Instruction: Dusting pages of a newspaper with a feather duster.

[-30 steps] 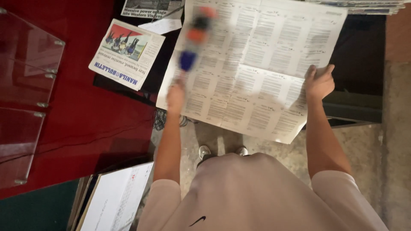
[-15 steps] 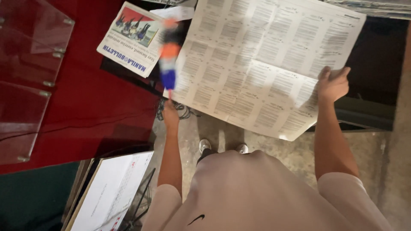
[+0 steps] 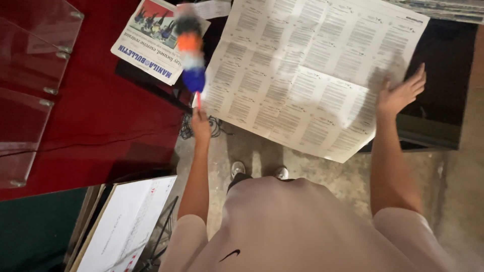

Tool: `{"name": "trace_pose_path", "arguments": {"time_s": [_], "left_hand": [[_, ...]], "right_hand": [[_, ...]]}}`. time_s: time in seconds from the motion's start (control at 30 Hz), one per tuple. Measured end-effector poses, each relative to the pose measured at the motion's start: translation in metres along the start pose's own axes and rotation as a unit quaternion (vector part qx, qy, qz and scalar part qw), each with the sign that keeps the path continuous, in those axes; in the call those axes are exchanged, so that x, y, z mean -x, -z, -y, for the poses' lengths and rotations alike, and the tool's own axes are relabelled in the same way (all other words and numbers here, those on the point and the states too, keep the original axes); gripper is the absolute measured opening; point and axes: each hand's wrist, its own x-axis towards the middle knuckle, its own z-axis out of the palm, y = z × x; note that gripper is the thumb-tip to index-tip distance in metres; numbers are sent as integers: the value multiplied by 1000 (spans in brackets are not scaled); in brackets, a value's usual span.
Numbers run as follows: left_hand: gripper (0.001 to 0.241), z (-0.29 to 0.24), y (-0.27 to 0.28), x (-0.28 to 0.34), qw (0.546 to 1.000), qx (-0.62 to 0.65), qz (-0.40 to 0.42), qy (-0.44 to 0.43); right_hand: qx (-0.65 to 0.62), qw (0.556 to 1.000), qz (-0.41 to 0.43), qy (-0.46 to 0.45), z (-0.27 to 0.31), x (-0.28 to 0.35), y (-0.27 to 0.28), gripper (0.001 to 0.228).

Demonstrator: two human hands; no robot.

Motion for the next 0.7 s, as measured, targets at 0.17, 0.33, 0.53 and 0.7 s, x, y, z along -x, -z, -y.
{"name": "trace_pose_path", "arguments": {"time_s": [0.17, 0.33, 0.53, 0.7], "left_hand": [[29, -107, -44, 20, 927, 330, 132, 119], [41, -161, -116, 35, 829, 433, 303, 184], [35, -177, -137, 38, 731, 492, 391, 266], [44, -160, -86, -11, 887, 73, 270, -367]], "right_hand": [[-223, 970, 90, -35, 73, 49, -17, 47], [-475, 814, 325, 79, 178, 123, -32, 18], [-482, 762, 372, -220, 245, 174, -20, 43], [-354, 900, 197, -160, 208, 185, -27, 42]]}}
